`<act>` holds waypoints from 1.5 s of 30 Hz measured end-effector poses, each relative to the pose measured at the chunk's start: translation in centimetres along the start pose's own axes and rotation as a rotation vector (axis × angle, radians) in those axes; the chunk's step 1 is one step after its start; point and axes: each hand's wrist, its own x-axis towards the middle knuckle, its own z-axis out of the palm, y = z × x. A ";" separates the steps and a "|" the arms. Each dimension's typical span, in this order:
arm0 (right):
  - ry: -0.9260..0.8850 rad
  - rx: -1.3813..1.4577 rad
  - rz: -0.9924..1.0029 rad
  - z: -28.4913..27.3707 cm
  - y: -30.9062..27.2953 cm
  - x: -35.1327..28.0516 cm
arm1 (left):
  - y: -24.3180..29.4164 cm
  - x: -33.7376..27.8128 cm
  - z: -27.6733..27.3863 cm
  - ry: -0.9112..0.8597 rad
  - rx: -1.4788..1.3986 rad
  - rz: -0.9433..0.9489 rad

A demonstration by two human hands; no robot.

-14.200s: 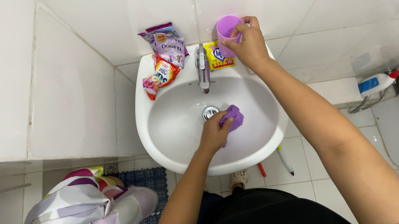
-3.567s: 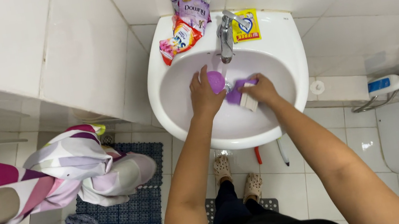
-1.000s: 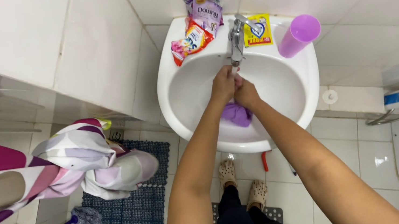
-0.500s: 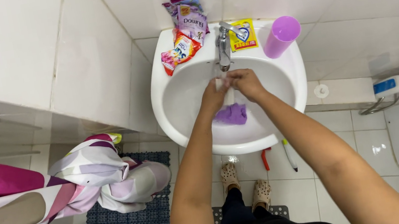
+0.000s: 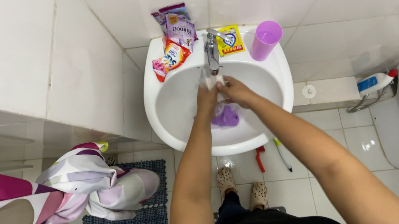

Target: Cleaning the inside of a toilet bowl using a brush and cleaning agents.

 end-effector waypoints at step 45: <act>0.140 0.711 0.021 3.1 -6.7 -12.3 | 4.9 -10.9 5.2 -0.225 0.327 0.369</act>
